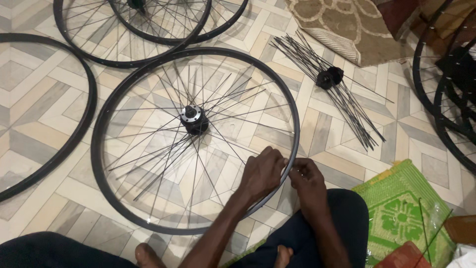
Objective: The person assembles a bicycle wheel by inserting spokes into the hub and attaching them to the rim. They work methodically around the wheel, securing each spoke in place.
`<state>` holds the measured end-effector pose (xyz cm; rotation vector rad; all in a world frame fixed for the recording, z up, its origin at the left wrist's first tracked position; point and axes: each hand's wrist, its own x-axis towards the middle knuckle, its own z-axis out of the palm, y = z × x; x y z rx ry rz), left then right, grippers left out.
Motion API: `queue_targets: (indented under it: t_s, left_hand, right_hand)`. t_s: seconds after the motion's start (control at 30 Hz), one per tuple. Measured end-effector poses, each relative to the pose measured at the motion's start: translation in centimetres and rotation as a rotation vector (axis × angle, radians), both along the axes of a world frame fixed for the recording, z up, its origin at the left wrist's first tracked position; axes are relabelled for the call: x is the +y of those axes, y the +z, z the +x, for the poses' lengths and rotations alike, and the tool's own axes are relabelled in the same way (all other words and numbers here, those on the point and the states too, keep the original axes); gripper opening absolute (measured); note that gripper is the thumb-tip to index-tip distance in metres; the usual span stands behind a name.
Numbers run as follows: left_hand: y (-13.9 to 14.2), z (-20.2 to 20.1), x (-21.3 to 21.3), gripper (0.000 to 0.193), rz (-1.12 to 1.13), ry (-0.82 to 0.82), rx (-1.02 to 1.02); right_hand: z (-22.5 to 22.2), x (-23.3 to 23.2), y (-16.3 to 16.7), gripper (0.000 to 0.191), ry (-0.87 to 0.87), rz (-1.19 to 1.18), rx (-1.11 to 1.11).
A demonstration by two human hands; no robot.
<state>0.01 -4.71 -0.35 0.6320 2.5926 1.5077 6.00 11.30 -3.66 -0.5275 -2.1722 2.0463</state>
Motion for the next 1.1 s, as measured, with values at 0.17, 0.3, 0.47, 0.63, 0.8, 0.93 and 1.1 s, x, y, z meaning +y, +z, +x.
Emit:
queue_targets:
  t_s: [0.17,0.3,0.47,0.63,0.8,0.93,1.1]
  left_hand:
    - [-0.1,-0.9,2.2,0.016,0.124,0.118,0.099]
    - [-0.3,-0.7,0.7,0.027,0.052,-0.015,0.263]
    - [-0.8,0.5,-0.7,0.018,-0.206,0.029,0.425]
    - [-1.0,-0.2,-0.7,0.014,-0.199,-0.051,0.035]
    - [-0.2,-0.8,-0.8,0.022,0.174,-0.102,-0.344]
    - [0.0,-0.8,-1.5,0.018,0.230,-0.088,-0.282]
    - [-0.2,-1.0,-2.1,0.018,0.223,-0.101,-0.345]
  right_hand:
    - [-0.7,1.9,-0.2,0.029,-0.155,-0.608,-0.141]
    - [-0.4,2.3,-0.3,0.030,-0.163,-0.591,-0.142]
    - [-1.0,2.0,-0.7,0.025,-0.194,-0.593,-0.058]
    - [-1.1,1.7,-0.4,0.023,-0.210,-0.569,-0.029]
    - [-0.9,1.1,0.0,0.025,-0.260,-0.255,-0.040]
    - [0.0,0.5,0.6,0.024,-0.218,-0.248,-0.036]
    - [0.5,-1.0,1.3,0.020,-0.149,-0.057,-0.072]
